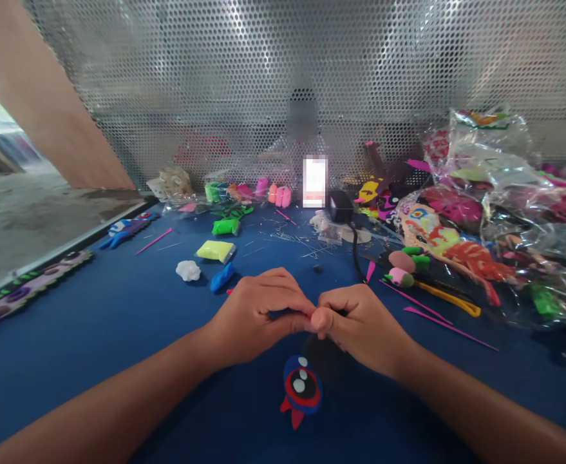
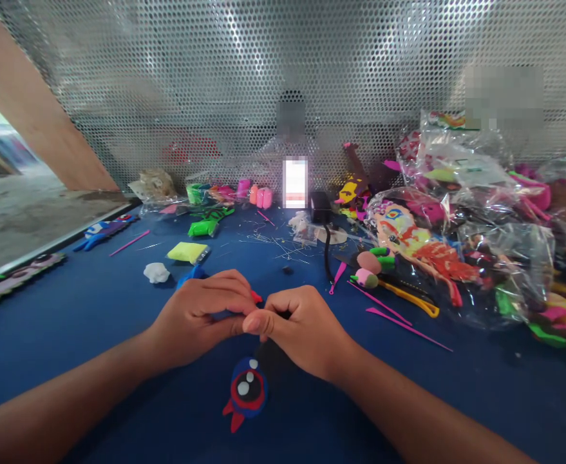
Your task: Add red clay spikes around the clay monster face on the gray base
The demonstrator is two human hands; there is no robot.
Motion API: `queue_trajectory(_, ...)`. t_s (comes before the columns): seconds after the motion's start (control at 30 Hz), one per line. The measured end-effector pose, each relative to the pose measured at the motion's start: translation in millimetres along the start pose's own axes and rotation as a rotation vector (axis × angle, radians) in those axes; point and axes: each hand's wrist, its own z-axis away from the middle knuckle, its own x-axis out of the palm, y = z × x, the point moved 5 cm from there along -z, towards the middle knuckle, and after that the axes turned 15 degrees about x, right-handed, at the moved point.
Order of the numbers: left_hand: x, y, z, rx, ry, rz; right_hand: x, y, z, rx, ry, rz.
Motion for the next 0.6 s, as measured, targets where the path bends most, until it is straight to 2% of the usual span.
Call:
queue_trajectory(0.17,-1.7,1.5,-0.7,0.067,-0.004,-0.142,-4.1,-1.0,1.6,0.006,0.111,0.083)
queue_trajectory(0.27,-4.2,2.2,-1.2,0.031,0.005,-0.194,-4.2,-2.8,3.0,0.018,0.133,0.077)
queue_trajectory(0.4,-6.1,1.0,0.8,-0.055,0.015,-0.280,-0.6,-6.0,4.8,-0.003,0.152,-0.038)
queue_trajectory(0.6,-3.0,1.0,1.6,-0.053,0.003,-0.299,-2.2,-2.1,1.3,-0.053,0.182,-0.184)
